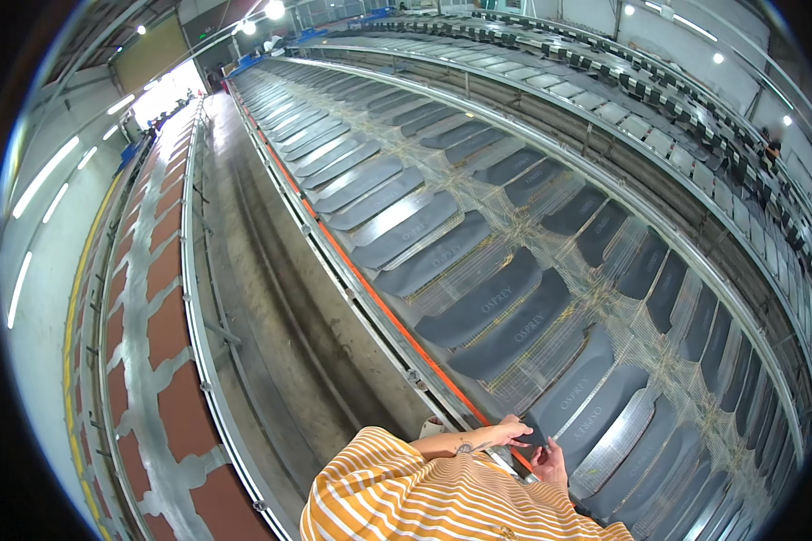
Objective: The person repeatedly picks up black shoe parts from a conveyor belt, turns them over to inspect both sides, and places them back onto the belt. The person handles the parts one at a time in a continuous loop.
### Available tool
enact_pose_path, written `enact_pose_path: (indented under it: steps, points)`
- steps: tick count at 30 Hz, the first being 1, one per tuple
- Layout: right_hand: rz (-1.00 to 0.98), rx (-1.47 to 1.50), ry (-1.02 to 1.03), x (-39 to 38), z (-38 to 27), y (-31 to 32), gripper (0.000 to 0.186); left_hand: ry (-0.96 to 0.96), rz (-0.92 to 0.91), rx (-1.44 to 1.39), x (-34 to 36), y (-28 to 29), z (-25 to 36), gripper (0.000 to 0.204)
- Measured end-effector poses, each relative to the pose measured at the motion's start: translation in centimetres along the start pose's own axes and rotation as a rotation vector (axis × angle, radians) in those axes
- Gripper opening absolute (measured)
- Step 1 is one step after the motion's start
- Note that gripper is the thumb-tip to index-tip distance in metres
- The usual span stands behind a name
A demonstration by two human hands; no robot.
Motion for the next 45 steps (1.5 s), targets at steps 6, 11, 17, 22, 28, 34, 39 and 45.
enact_pose_path:
  steps: [6, 11, 17, 22, 28, 34, 39, 45]
  points:
    - [-0.033, -0.244, 0.068, -1.0, -0.1, -1.4, 0.026, 0.041, -0.022, -0.029, 0.1, -0.3, 0.0, 0.023]
    - [-0.113, -0.257, 0.183, -0.2, -5.2, -3.8, 0.025, -0.027, -0.009, -0.091, 0.2, -3.2, 3.9, 0.020]
    - [-0.176, -0.093, 0.808, -22.9, -17.0, -11.3, 0.024, -0.405, -0.209, -0.079, -13.3, -12.3, 19.2, 0.023]
    - [-0.933, -0.147, 1.016, -40.7, -13.9, -14.3, 0.058, -0.773, -0.450, 0.098, -30.4, -14.2, 24.5, 0.027]
    - [-1.064, 0.154, 0.751, -33.0, -16.0, -16.0, 0.083, -0.960, -0.447, 0.516, -32.4, -7.4, 22.4, 0.044]
    - [-0.636, 0.163, 0.673, -21.5, -23.6, -14.8, 0.038, -0.882, -0.376, 0.777, -27.3, 0.9, 18.5, 0.040]
    - [-0.589, 0.085, 0.640, -17.7, -26.4, -13.9, 0.029, -0.911, 0.014, 0.824, -17.8, 6.4, 15.9, 0.039]
    - [-0.078, -0.078, 0.960, -12.0, -32.0, -10.8, 0.062, -0.167, -0.236, 0.105, -10.4, 5.4, 6.0, 0.046]
Point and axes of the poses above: each hand's wrist, its own x-axis towards the middle knuckle, its own y-axis out of the back of the hand, z = x × y, the point moved 10 cm from there along x, towards the middle knuckle, and after that the axes turned 13 degrees about z, right-handed, at the moved point
